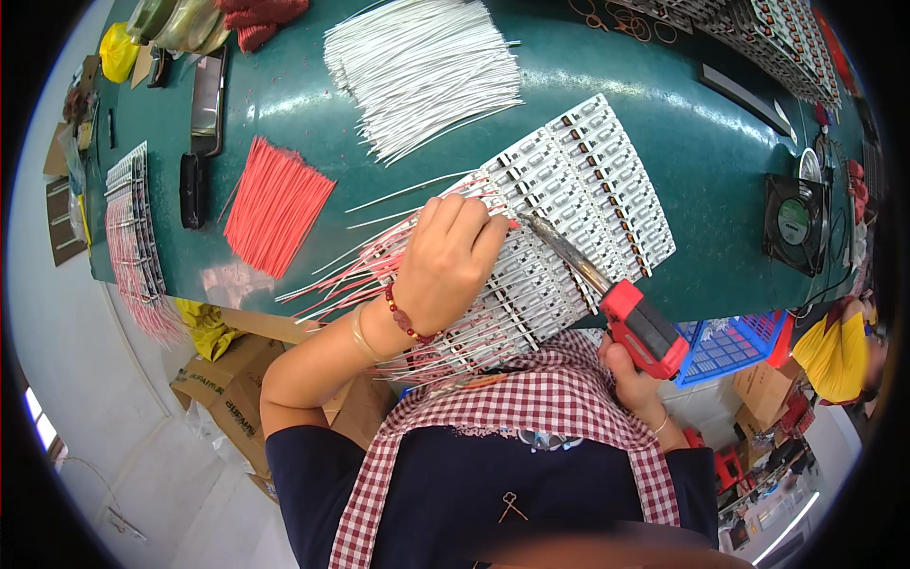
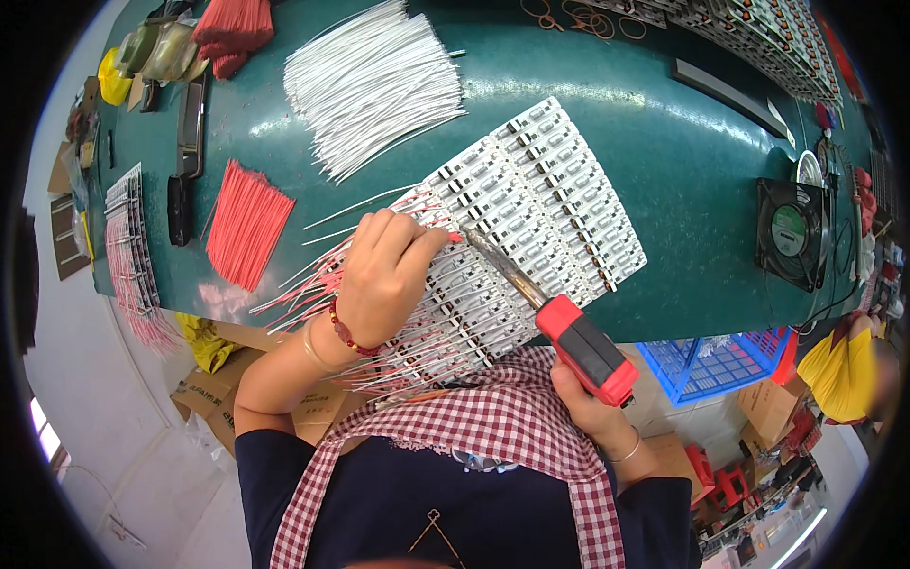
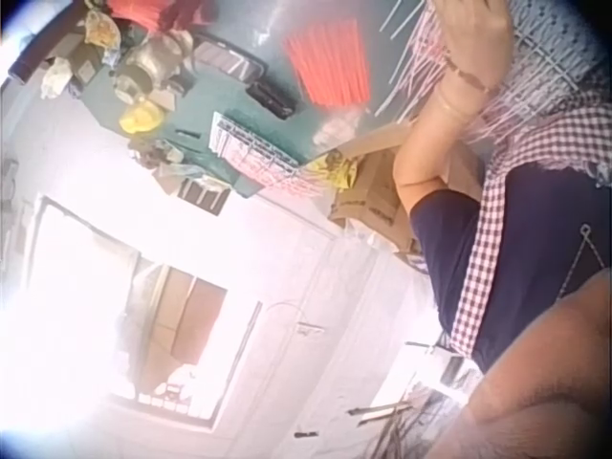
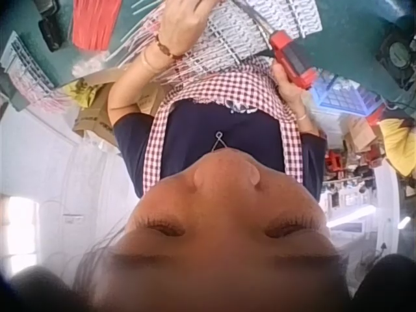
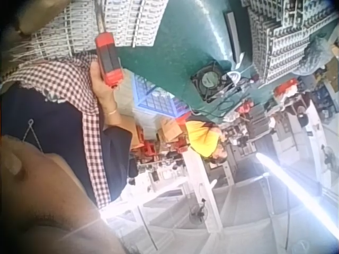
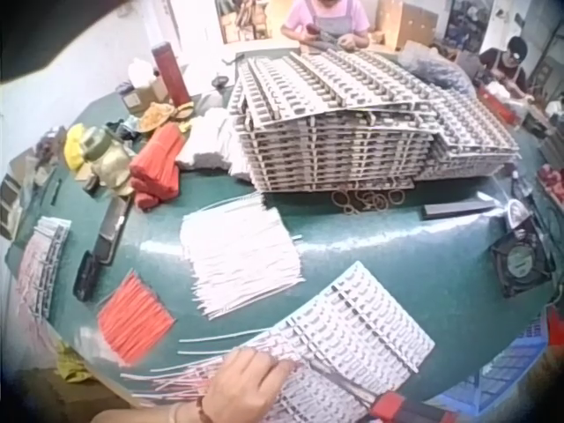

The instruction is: The person solders red wires and white wires to a strip of electronic components on a circuit board using a soldering iron.

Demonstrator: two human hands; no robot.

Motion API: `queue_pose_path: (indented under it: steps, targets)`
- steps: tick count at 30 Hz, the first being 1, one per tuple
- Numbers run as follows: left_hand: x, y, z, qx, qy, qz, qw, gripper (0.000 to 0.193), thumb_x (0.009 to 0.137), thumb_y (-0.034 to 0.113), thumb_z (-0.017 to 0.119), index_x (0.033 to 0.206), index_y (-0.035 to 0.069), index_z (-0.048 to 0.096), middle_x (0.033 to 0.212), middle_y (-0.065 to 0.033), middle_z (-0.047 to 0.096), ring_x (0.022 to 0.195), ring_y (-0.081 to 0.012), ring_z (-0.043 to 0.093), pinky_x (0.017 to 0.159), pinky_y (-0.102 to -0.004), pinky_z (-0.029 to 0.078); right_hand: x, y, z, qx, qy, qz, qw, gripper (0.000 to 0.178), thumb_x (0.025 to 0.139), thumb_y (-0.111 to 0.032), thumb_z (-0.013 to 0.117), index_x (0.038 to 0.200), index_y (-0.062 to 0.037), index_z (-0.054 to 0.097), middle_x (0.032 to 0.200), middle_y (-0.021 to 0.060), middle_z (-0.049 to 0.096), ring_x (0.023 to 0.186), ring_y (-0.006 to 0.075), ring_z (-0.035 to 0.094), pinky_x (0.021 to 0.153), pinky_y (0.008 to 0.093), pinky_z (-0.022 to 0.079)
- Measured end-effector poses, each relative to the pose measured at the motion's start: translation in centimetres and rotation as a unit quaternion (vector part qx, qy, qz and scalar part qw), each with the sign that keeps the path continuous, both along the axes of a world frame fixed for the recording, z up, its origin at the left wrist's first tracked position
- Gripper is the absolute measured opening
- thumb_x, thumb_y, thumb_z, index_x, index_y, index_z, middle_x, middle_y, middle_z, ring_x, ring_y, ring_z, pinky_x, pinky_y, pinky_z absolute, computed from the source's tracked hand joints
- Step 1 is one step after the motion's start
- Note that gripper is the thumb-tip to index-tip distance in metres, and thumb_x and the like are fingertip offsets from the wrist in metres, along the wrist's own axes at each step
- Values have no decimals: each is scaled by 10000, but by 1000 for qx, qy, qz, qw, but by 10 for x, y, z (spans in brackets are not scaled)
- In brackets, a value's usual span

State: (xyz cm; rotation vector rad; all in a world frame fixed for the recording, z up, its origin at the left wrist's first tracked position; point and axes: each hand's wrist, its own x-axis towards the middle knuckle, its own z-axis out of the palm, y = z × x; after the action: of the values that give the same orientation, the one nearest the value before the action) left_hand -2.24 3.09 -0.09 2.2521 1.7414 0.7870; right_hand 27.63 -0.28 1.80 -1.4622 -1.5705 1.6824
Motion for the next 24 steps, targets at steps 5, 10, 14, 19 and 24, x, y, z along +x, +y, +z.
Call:
queue_pose_path:
  steps: [5,10,14,19,24]
  targets:
    - [1,0,0,-1,1,2,1000,227,699,-1,643,923,12,677,778,-70,512,734,-235,518,661,-353,410,6,-2,-7,-15,-17,-11,1000,179,851,-155,738,949,-19,676,848,73,636,762,183,629,669,316,502]
    - [4,2,3,-25,19,5,999,226,703,0,644,926,11,673,795,-70,504,756,-238,514,675,-357,412,8,0,-8,13,-60,30,998,183,810,-146,751,930,-21,690,843,104,648,750,242,648,662,336,513]
    - [6,4,6,-27,27,7,999,207,714,4,647,920,14,670,799,-71,501,761,-240,511,678,-360,410,13,-5,-9,18,-96,36,995,176,798,-128,736,933,-24,696,861,124,666,747,265,654,653,345,514]
    - [8,3,6,-35,33,11,999,163,741,11,657,904,23,668,795,-70,500,755,-239,511,669,-359,404,16,-4,-10,22,-66,34,997,174,800,-128,726,936,-24,696,877,125,671,748,267,654,654,348,513]
    - [8,3,7,-35,35,17,999,153,742,16,661,894,30,667,795,-66,501,754,-236,514,663,-358,401,11,-2,-7,8,-74,29,997,178,805,-147,730,929,-25,694,864,118,664,739,262,650,649,346,511]
